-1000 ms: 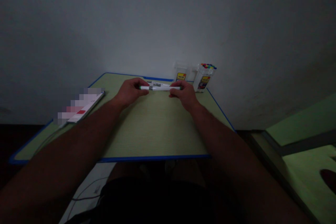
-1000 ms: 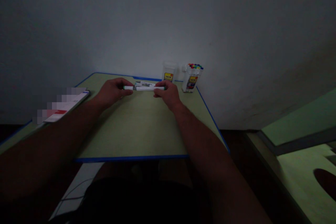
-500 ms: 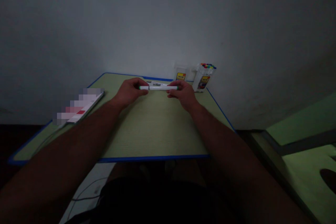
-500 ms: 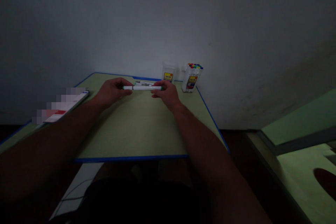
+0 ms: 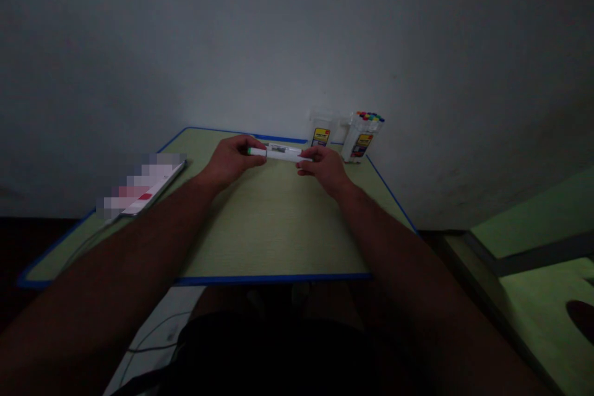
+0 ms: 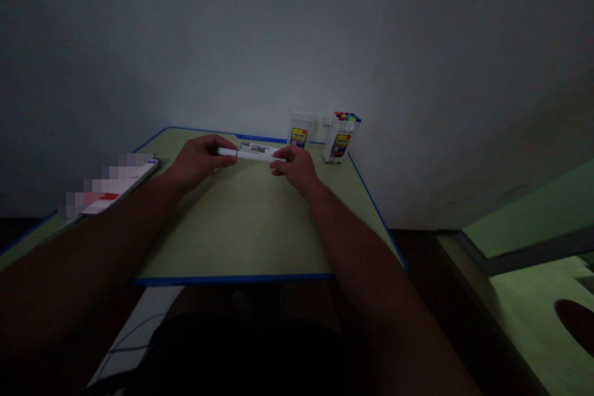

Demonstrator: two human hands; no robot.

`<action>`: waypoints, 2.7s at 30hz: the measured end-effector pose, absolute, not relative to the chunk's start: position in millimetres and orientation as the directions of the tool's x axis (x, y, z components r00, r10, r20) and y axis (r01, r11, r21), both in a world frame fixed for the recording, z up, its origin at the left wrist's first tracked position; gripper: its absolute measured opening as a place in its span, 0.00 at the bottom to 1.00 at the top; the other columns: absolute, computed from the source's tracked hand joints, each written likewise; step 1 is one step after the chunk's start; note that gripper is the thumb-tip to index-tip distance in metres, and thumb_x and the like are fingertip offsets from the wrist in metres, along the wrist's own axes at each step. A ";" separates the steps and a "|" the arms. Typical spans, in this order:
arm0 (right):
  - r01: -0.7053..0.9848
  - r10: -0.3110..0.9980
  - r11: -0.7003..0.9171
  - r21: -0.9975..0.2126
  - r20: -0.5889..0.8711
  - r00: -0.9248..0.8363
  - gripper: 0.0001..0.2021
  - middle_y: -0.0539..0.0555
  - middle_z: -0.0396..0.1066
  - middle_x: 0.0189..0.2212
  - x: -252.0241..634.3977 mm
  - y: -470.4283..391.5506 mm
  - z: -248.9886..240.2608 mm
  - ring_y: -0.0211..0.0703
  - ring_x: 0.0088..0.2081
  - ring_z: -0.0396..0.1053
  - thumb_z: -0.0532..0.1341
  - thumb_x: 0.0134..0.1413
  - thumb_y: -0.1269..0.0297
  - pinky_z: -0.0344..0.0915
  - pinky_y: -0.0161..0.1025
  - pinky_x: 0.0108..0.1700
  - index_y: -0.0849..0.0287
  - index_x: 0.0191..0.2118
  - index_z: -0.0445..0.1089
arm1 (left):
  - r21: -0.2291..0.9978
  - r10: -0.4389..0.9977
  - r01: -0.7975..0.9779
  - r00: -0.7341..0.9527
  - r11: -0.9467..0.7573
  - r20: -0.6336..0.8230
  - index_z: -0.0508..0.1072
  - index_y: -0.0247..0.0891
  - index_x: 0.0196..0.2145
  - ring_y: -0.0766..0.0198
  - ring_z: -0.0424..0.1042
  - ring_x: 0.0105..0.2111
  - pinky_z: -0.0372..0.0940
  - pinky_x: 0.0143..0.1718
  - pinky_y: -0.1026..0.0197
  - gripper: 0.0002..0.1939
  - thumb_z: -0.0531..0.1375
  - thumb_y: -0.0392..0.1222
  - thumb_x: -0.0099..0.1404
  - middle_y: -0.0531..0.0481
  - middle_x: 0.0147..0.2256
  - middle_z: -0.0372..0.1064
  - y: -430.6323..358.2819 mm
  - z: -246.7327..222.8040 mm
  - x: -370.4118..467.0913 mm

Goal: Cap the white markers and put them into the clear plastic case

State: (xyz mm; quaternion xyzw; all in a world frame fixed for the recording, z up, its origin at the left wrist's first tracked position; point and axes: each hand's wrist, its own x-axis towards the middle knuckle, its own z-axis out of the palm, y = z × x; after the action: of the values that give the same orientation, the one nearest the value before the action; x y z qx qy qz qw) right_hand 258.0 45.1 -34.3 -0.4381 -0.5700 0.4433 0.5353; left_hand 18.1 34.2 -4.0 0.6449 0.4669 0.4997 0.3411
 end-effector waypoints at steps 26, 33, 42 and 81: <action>0.242 0.903 0.422 -0.873 0.428 -0.034 0.12 0.49 0.78 0.34 250.0 29.4 -20.0 0.38 0.32 0.70 0.72 0.42 0.64 0.69 0.39 0.38 0.55 0.36 0.75 | 0.875 0.956 0.386 0.101 -0.293 0.276 0.79 0.38 0.31 0.62 0.69 0.28 0.63 0.31 0.60 0.12 0.71 0.39 0.45 0.52 0.28 0.74 45.0 -16.2 17.1; 0.218 0.904 0.426 -0.878 0.424 -0.058 0.13 0.46 0.75 0.28 244.4 22.0 -15.7 0.34 0.25 0.62 0.73 0.40 0.63 0.62 0.34 0.29 0.55 0.35 0.75 | 0.875 0.953 0.378 0.122 -0.303 0.278 0.78 0.38 0.31 0.63 0.69 0.27 0.62 0.30 0.60 0.12 0.71 0.39 0.46 0.52 0.28 0.74 48.9 -21.1 14.5; 0.176 0.922 0.387 -0.905 0.385 -0.047 0.13 0.48 0.75 0.26 248.5 29.7 -22.5 0.40 0.29 0.74 0.73 0.43 0.61 0.72 0.38 0.32 0.56 0.36 0.75 | 0.850 0.942 0.409 0.101 -0.331 0.319 0.79 0.38 0.33 0.63 0.68 0.27 0.62 0.31 0.60 0.13 0.71 0.40 0.46 0.52 0.27 0.73 52.6 -23.3 12.8; 0.004 0.958 0.277 -0.961 0.276 0.076 0.10 0.45 0.72 0.24 252.3 38.7 -25.5 0.36 0.28 0.74 0.71 0.49 0.67 0.79 0.38 0.34 0.57 0.35 0.70 | 0.834 0.930 0.427 0.046 -0.349 0.366 0.83 0.36 0.35 0.65 0.68 0.26 0.62 0.31 0.60 0.14 0.72 0.38 0.49 0.51 0.28 0.76 48.1 -16.9 16.1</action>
State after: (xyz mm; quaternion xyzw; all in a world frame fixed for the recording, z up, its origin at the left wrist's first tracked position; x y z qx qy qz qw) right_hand 252.3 38.7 -25.5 -0.4423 -0.5439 0.4075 0.5852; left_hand 16.1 48.1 -16.9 0.6724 0.5043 0.4717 0.2665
